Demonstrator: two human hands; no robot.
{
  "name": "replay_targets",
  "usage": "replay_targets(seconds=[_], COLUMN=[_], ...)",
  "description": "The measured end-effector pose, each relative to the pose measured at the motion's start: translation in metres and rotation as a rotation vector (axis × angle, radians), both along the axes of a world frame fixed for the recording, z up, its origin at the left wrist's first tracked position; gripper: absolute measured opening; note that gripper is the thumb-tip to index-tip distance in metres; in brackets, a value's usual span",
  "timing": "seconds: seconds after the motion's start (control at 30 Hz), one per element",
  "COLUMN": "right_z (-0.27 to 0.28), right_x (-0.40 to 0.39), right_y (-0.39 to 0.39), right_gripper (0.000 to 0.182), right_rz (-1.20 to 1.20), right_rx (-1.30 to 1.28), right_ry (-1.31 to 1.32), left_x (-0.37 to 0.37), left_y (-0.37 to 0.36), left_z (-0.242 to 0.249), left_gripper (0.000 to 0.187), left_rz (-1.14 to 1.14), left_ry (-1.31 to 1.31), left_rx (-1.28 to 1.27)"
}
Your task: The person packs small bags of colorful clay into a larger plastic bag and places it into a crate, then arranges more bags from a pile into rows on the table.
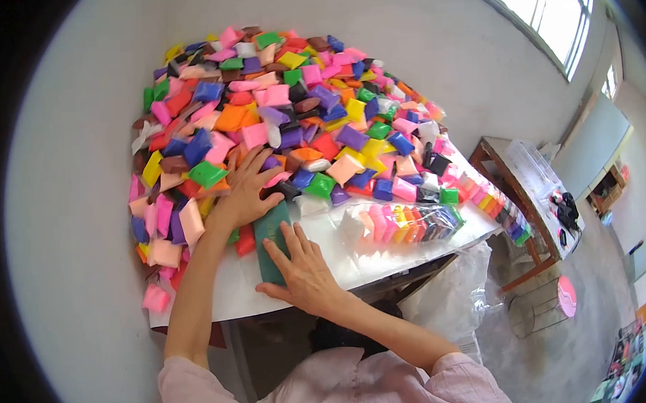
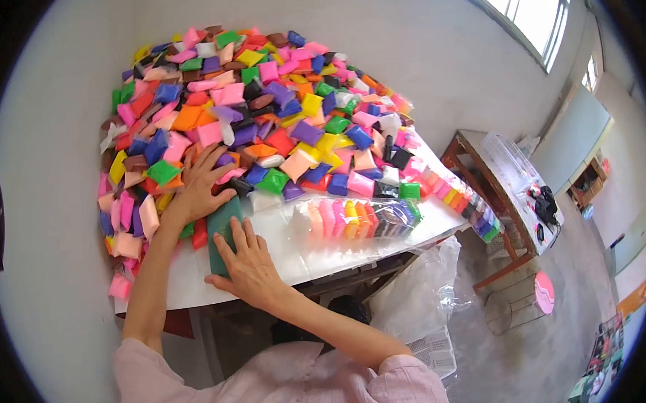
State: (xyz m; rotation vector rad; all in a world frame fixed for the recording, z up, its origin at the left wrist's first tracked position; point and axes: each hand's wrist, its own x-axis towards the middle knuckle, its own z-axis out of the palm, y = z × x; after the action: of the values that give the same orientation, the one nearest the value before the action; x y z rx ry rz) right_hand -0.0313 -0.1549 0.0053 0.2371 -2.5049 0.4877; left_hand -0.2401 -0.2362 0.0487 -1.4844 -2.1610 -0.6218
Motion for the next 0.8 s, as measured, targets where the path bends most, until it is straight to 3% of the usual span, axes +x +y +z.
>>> replay_targets(seconds=[0.17, 0.27, 0.4, 0.57, 0.67, 0.8], right_z=[0.014, 0.006, -0.026, -0.042, -0.032, -0.023], right_x=[0.061, 0.114, 0.181, 0.218, 0.199, 0.183], right_y=[0.023, 0.049, 0.096, 0.159, 0.191, 0.232], right_gripper=[0.061, 0.051, 0.034, 0.05, 0.07, 0.086], right_rz=[0.099, 0.112, -0.053, -0.543, -0.676, -0.658], right_rx=[-0.038, -0.05, -0.138, -0.23, -0.348, -0.27], right_ry=[0.085, 0.112, 0.189, 0.423, 0.565, 0.523], left_x=[0.022, 0.031, 0.047, 0.074, 0.098, 0.106], left_y=[0.004, 0.007, 0.012, 0.007, 0.007, 0.002], left_z=[0.01, 0.015, 0.016, 0.013, 0.018, 0.015], left_gripper=[0.069, 0.069, 0.063, 0.05, 0.049, 0.049], left_rz=[0.065, 0.1, 0.154, 0.121, 0.178, 0.241], left_ry=[-0.098, -0.144, -0.059, -0.059, -0.05, -0.047], left_rx=[-0.063, -0.106, -0.09, -0.15, -0.202, -0.186])
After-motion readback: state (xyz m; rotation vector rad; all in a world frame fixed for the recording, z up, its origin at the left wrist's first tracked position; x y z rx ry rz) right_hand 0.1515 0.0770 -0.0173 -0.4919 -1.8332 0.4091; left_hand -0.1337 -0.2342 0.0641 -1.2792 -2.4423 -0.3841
